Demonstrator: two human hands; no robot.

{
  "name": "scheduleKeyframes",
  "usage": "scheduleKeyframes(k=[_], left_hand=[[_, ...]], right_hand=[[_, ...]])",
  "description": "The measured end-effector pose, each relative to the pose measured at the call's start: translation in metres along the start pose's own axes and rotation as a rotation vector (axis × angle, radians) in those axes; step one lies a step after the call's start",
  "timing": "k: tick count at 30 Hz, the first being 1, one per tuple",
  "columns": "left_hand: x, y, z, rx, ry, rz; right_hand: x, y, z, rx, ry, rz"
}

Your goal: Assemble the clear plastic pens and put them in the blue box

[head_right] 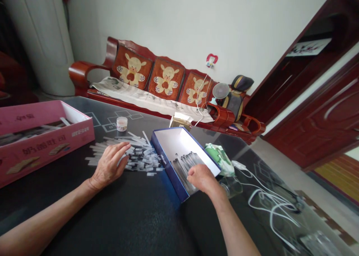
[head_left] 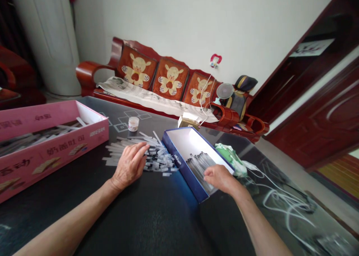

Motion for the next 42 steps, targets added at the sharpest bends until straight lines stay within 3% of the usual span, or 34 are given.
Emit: scheduleKeyframes(k=[6, 11, 15, 18, 21, 23, 25, 28, 31, 34, 40, 42], left_hand=[[0.002, -0.001, 0.008, -0.012, 0.062, -0.025], [0.006, 0.003, 0.036, 0.008, 0.349, -0.094], [0.010, 0.006, 0.058, 0.033, 0.539, -0.113], [0.014, 0.006, 0.073, 0.036, 0.655, -0.143], [0.019, 0.006, 0.085, 0.044, 0.717, -0.179], [0.020, 0.005, 0.089, 0.048, 0.717, -0.185], [0.021, 0.006, 0.092, 0.044, 0.720, -0.188], [0.021, 0.004, 0.098, -0.001, 0.729, -0.150], [0.015, -0.003, 0.101, -0.070, 0.670, 0.003], [0.007, -0.008, 0.097, -0.103, 0.516, 0.183], [0.015, 0.006, 0.056, -0.131, -0.018, 0.452], [0.025, 0.009, 0.046, -0.159, -0.110, 0.526]], right_hand=[[-0.001, -0.037, 0.006, -0.011, 0.042, 0.192], [-0.004, -0.049, 0.002, -0.034, 0.057, 0.223], [-0.007, -0.050, -0.010, -0.013, 0.021, 0.202], [-0.005, -0.036, -0.005, 0.009, 0.015, 0.130], [0.002, -0.014, 0.023, -0.035, 0.072, -0.078], [0.008, -0.013, 0.056, -0.171, 0.184, -0.201], [0.012, -0.031, 0.098, -0.303, 0.362, -0.225], [0.010, -0.079, 0.151, -0.366, 0.537, -0.223], [0.004, -0.122, 0.182, -0.349, 0.585, -0.248], [0.006, -0.140, 0.193, -0.312, 0.614, -0.345], [0.007, -0.128, 0.173, -0.348, 0.599, -0.495], [0.003, -0.123, 0.161, -0.378, 0.570, -0.547]])
Point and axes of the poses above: each hand's wrist, its own x-axis away from the middle knuckle, its own y-axis out of the back of the hand, z = x × y, the point moved 8 cm from there along -x, towards the middle knuckle, and after that the axes turned 11 degrees about -x, right-handed, at the moved point
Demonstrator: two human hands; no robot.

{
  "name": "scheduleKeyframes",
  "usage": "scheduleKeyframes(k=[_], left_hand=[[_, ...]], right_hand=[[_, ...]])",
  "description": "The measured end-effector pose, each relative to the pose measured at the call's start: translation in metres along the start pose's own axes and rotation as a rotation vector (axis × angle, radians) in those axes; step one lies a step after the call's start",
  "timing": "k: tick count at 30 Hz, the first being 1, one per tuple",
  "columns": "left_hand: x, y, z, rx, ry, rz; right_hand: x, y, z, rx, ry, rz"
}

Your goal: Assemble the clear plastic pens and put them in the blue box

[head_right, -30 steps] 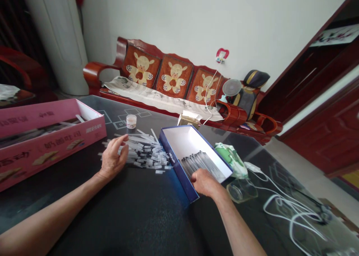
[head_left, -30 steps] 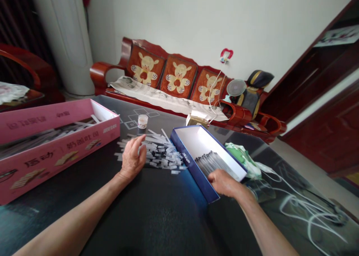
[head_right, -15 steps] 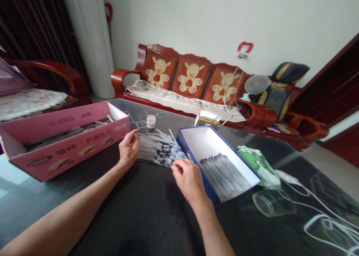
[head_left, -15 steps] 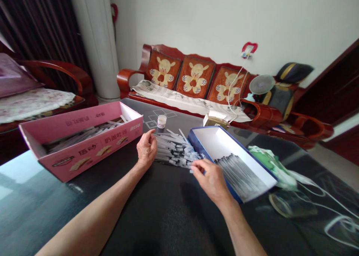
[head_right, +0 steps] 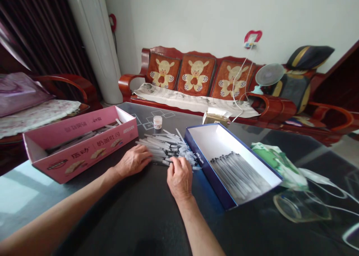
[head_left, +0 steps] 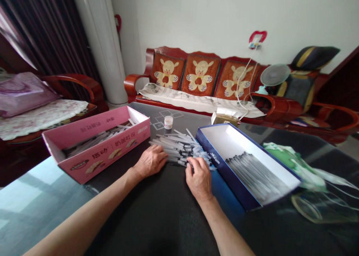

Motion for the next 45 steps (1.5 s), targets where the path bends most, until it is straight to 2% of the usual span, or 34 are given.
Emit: scheduleKeyframes(k=[5, 13, 20, 26, 30, 35, 39, 42, 43, 45], left_hand=[[0.010, -0.006, -0.010, -0.037, 0.003, 0.061], [0.010, -0.012, -0.011, -0.036, 0.036, 0.065], [0.005, -0.017, -0.012, -0.066, 0.050, 0.139], [0.004, -0.016, -0.010, -0.088, 0.103, 0.183], [0.002, -0.013, -0.012, -0.082, 0.094, 0.201], [0.000, -0.013, -0.013, -0.060, 0.080, 0.215], [-0.002, -0.009, -0.008, -0.008, 0.092, 0.172], [-0.009, 0.007, 0.003, 0.120, 0.199, 0.030], [-0.011, 0.013, 0.009, 0.200, 0.289, -0.028], [-0.010, 0.019, 0.026, 0.430, 0.567, -0.135]], right_hand=[[-0.001, 0.000, -0.012, 0.000, -0.035, 0.004], [0.002, -0.009, -0.002, 0.019, -0.015, 0.123], [0.003, -0.017, 0.005, 0.011, 0.028, 0.217], [0.003, -0.013, 0.002, 0.026, 0.021, 0.167], [0.003, -0.015, 0.006, 0.002, 0.053, 0.200], [0.005, -0.017, 0.000, 0.051, 0.022, 0.197], [0.003, -0.016, -0.004, 0.030, 0.022, 0.159], [0.001, -0.009, -0.001, -0.051, 0.041, 0.090], [0.000, -0.006, 0.000, -0.092, 0.047, 0.061], [-0.001, -0.001, 0.003, -0.193, 0.058, 0.013]])
Point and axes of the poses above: each hand's wrist, its own x-axis away from the middle knuckle, its own y-axis out of the back of the hand, z = x × y, the point moved 8 cm from there along -x, towards the middle knuckle, and after that the axes turned 11 degrees about -x, right-handed, at the moved point
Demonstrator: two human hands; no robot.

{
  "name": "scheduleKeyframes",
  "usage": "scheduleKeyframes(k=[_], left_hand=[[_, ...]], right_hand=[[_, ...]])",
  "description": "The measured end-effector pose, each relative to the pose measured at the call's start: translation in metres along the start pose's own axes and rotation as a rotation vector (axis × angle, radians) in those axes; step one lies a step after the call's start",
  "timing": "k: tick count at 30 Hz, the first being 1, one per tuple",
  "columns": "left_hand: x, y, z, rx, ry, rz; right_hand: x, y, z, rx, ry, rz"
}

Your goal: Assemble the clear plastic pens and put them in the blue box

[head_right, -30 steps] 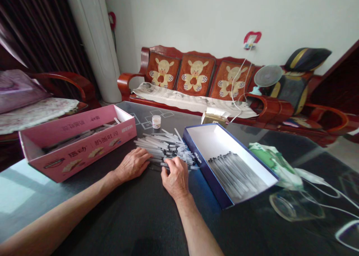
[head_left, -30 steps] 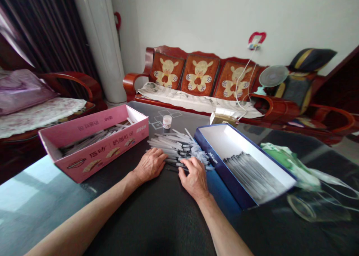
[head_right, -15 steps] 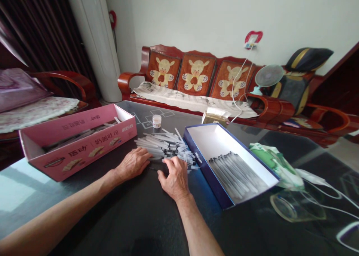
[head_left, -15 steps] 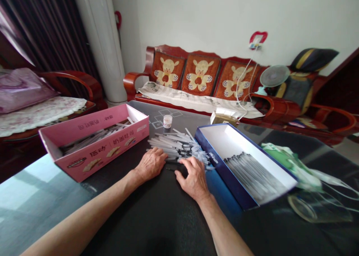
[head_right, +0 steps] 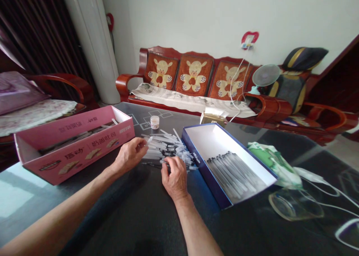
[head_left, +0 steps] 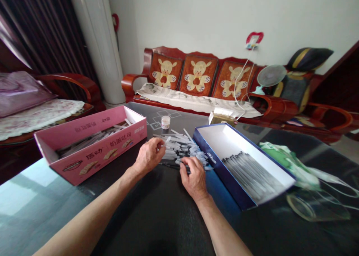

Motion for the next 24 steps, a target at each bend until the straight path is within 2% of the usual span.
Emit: scheduleKeyframes(k=[2, 5, 8, 10, 11, 13, 15, 16, 18, 20, 22, 24], left_hand=[[0.000, -0.008, 0.008, 0.372, 0.249, 0.020], [0.012, -0.036, 0.010, 0.819, 0.539, 0.078], [0.024, -0.056, 0.010, 1.012, 0.675, 0.122], [0.026, -0.060, 0.013, 0.998, 0.676, 0.143], [0.025, -0.056, 0.016, 0.924, 0.647, 0.114], [0.020, -0.031, 0.021, 0.627, 0.495, -0.067], [0.017, 0.001, 0.005, 0.224, 0.192, -0.287], [0.018, 0.009, -0.011, 0.050, -0.003, -0.326], [0.025, -0.002, -0.041, -0.186, -0.350, -0.207], [0.034, -0.017, -0.055, -0.291, -0.536, -0.090], [0.038, -0.028, -0.055, -0.308, -0.591, -0.021], [0.035, -0.029, -0.045, -0.304, -0.545, -0.035]], right_hand=[[0.000, 0.001, 0.004, -0.100, 0.013, -0.016], [-0.001, -0.001, 0.008, -0.178, 0.029, -0.012], [-0.002, -0.001, 0.009, -0.196, 0.061, -0.042], [-0.003, 0.001, 0.007, -0.208, 0.072, -0.072], [-0.004, 0.003, 0.005, -0.213, 0.069, -0.094], [-0.005, 0.008, 0.000, -0.211, 0.055, -0.145], [-0.006, 0.012, -0.004, -0.202, 0.041, -0.187], [-0.006, 0.013, -0.004, -0.198, 0.036, -0.190], [-0.007, 0.011, -0.003, -0.203, 0.030, -0.163], [-0.007, 0.006, -0.001, -0.219, 0.032, -0.112], [-0.006, 0.004, 0.002, -0.212, 0.030, -0.089], [-0.004, 0.006, 0.003, -0.153, 0.013, -0.090]])
Point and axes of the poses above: each hand's wrist, its own x-axis away from the middle knuckle, its own y-axis out of the back of the hand, z = x × y, the point moved 8 cm from there along -x, towards the middle knuckle, and after that the axes turned 11 degrees about -x, right-handed, at the moved point
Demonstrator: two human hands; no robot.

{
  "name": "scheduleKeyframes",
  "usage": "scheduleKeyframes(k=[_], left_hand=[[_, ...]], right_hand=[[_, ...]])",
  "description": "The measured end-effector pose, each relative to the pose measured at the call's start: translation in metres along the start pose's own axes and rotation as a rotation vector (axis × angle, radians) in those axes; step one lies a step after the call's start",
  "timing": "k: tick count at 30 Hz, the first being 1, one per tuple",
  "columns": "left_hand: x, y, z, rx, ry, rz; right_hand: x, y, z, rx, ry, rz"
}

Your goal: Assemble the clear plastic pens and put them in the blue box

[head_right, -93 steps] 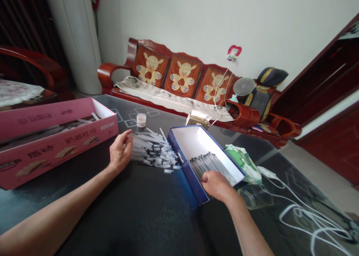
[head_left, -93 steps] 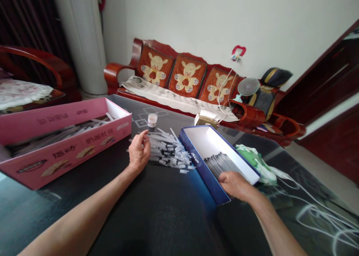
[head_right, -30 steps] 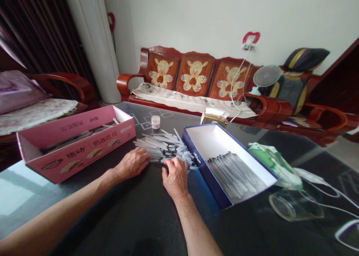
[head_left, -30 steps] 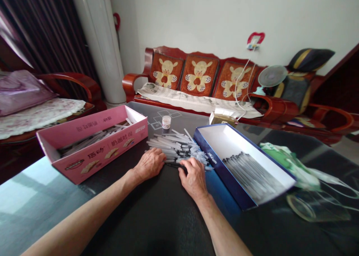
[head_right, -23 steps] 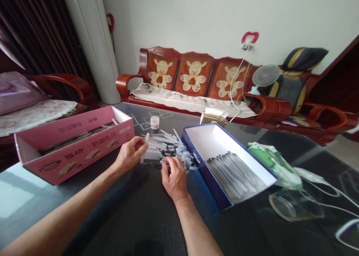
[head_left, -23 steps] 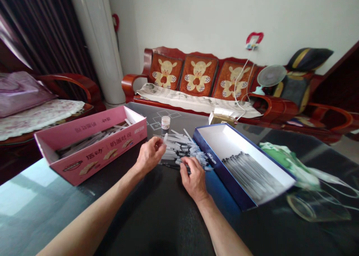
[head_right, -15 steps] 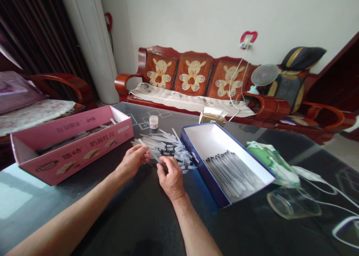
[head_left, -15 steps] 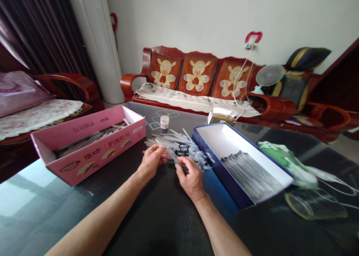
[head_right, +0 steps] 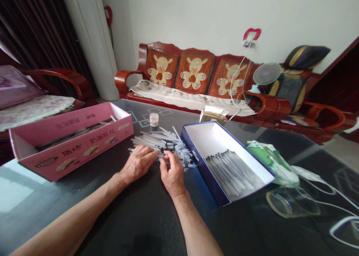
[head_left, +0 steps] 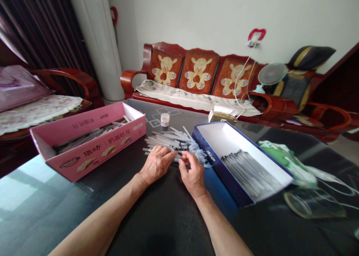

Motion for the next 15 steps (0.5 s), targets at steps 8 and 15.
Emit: scheduleKeyframes(k=[8, 15], left_hand=[[0.007, 0.000, 0.044, -0.036, 0.197, -0.078], [0.007, -0.008, 0.041, -0.008, 0.181, -0.068]], right_hand=[[0.012, -0.008, -0.005, 0.415, -0.071, 0.206], [0.012, -0.011, -0.010, 0.471, -0.081, 0.264]])
Point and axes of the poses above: each hand's wrist, its own x-axis away from the middle knuckle, its own y-axis out of the back of the hand, z = x × y, the point moved 8 cm from there along -x, towards the middle knuckle, and after that the axes turned 11 degrees about -x, right-handed, at the moved point
